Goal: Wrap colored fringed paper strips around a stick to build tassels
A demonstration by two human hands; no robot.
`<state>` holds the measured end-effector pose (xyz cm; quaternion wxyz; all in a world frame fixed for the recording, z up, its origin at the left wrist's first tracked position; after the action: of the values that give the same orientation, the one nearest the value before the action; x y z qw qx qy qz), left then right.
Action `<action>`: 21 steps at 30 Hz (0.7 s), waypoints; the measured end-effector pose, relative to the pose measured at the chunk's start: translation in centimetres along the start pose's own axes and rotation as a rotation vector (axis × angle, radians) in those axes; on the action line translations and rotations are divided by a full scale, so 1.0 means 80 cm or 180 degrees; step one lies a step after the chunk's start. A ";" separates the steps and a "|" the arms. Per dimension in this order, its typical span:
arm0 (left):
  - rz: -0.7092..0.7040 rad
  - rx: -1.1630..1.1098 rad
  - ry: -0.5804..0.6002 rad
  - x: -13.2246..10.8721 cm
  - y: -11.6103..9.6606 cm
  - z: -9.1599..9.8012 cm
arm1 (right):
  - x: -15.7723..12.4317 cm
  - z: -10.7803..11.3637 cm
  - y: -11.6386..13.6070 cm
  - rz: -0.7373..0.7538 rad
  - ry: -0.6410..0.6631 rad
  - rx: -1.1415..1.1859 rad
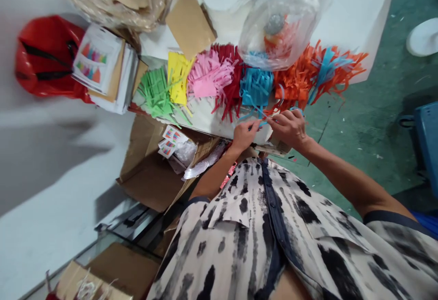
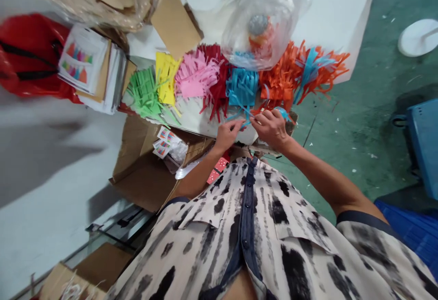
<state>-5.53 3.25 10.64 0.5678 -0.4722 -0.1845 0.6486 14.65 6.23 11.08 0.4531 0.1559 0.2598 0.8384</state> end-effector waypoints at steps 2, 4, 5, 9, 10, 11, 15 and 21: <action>0.0427 -0.1096 0.0518 0.003 -0.007 0.011 | 0.009 0.019 0.008 0.0001 -0.0110 0.0092; 0.0688 -0.1789 0.1001 0.007 -0.015 0.023 | 0.019 0.034 0.016 0.0018 -0.0189 0.0146; 0.0773 -0.1998 0.1131 0.010 -0.019 0.030 | 0.025 0.040 0.020 0.0048 -0.0229 0.0158; 0.0965 -0.2402 0.1170 0.017 -0.032 0.054 | 0.048 0.053 0.036 0.0293 -0.0307 0.0139; 0.0989 -0.2432 0.1113 0.019 -0.033 0.058 | 0.053 0.053 0.039 0.0343 -0.0290 0.0150; 0.1001 -0.2432 0.1060 0.020 -0.034 0.061 | 0.059 0.054 0.043 0.0357 -0.0282 0.0183; 0.0785 -0.2197 0.0782 0.026 -0.037 0.072 | 0.080 0.060 0.054 -0.0021 -0.0701 0.0807; -0.0060 -0.2027 0.0150 0.049 -0.051 0.097 | 0.119 0.069 0.061 -0.0987 -0.0921 0.2805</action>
<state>-9.25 10.27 15.97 0.4016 -0.6394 -0.3693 0.5418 8.91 13.61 18.64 0.4950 0.4072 0.5445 0.5410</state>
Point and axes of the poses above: each hand's wrist, its own x-axis towards the middle knuckle, its own z-axis out of the back of the hand, y = z × x, the point moved 3 cm from there along x, towards the middle knuckle, and after that the axes turned 14 degrees about x, right-handed, at the moved point
